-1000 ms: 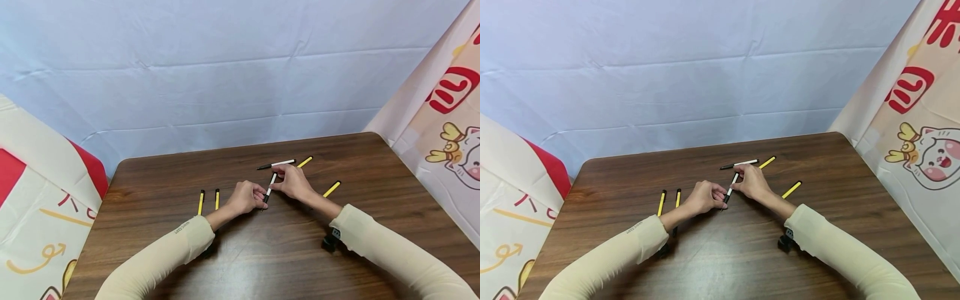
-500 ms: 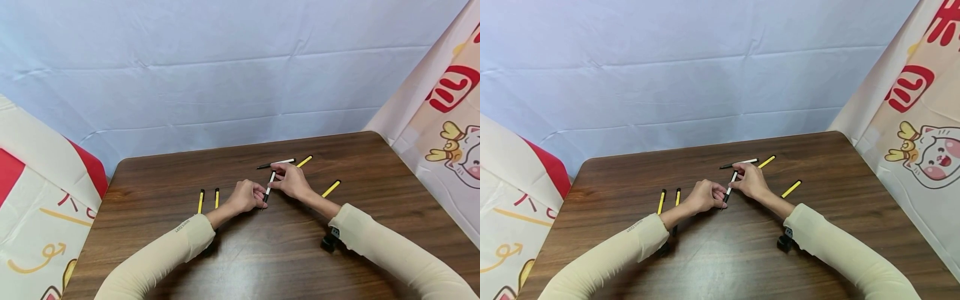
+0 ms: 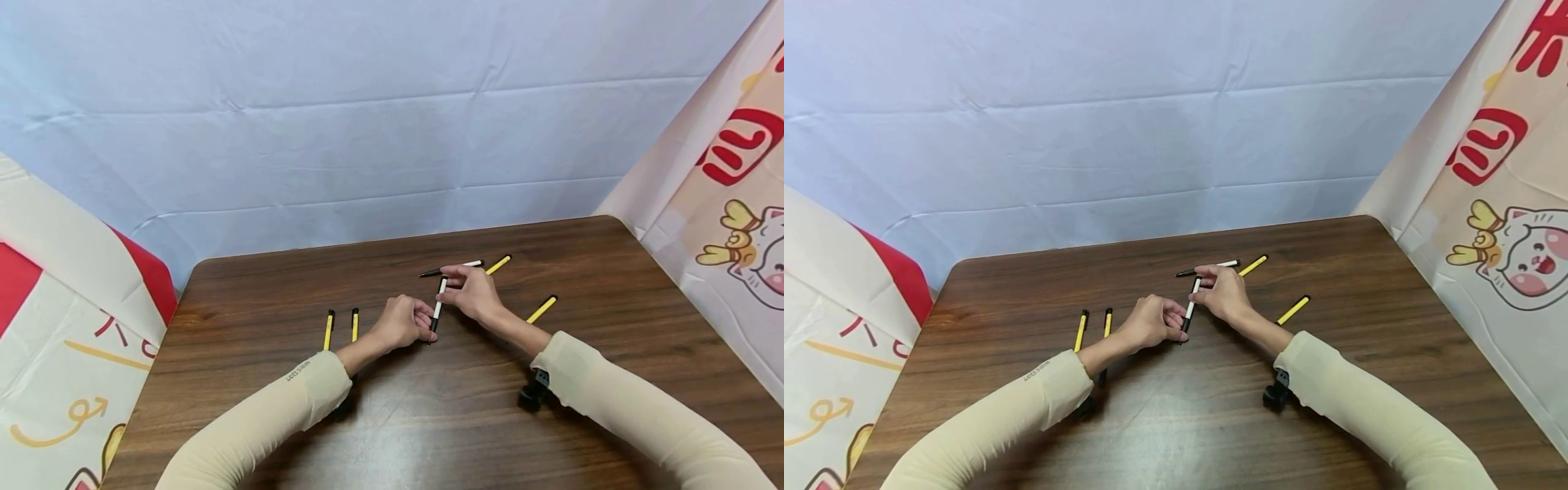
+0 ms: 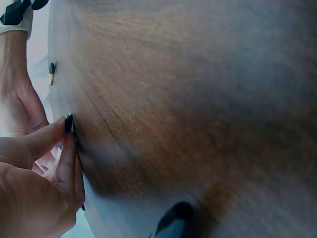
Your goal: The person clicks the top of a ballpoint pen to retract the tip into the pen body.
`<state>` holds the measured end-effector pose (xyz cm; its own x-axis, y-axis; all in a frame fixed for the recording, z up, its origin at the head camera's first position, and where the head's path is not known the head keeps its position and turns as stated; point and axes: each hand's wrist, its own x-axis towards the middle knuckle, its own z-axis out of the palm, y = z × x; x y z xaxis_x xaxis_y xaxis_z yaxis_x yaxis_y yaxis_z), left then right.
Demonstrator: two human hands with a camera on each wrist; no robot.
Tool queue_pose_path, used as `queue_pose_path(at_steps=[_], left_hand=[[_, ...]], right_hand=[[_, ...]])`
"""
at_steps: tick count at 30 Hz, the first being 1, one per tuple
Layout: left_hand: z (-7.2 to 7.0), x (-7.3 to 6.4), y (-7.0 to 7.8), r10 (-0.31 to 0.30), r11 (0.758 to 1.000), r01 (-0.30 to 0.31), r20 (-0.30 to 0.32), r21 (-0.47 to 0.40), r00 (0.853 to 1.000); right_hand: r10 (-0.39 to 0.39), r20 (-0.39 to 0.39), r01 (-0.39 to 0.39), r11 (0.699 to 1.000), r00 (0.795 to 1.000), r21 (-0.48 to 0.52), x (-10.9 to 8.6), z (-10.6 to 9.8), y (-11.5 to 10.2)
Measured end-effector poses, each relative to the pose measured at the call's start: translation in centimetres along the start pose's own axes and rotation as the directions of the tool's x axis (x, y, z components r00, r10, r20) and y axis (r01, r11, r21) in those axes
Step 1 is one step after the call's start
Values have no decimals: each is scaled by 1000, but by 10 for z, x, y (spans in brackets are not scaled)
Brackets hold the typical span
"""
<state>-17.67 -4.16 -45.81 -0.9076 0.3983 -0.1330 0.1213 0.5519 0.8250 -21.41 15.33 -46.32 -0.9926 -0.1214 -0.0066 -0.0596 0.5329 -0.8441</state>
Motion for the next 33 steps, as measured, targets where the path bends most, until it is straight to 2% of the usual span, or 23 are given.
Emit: queue_pose_path(at_steps=[6,10,16,21,25,29,31,33], left_hand=[[1,-1,1,-13,1000,13,-10,6,1000],[2,-1,1,-16,1000,16,-21,3,1000],[1,-3,2,-28,998,27,-22,-49,999],[0,-3,1,-72,989,70,-13,-130,997],[-2,-5,0,-112,976,109,-7,-187,994],[-2,-7,-2,-147,952,142,1,-270,989],[-2,-8,-2,-169,922,163,16,-352,986],[-2,-8,-3,-186,879,182,34,-440,982]], right_hand=[[68,38,-73,987,997,141,1,3,-3],[89,72,-105,958,993,267,2,4,-2],[96,84,-121,917,992,381,2,5,-4],[92,129,-146,843,987,517,4,6,-7],[100,155,-173,793,983,584,5,6,-11],[108,170,-191,772,979,607,7,4,-13],[108,177,-196,763,978,616,8,4,-14],[107,184,-200,756,977,623,9,3,-14]])
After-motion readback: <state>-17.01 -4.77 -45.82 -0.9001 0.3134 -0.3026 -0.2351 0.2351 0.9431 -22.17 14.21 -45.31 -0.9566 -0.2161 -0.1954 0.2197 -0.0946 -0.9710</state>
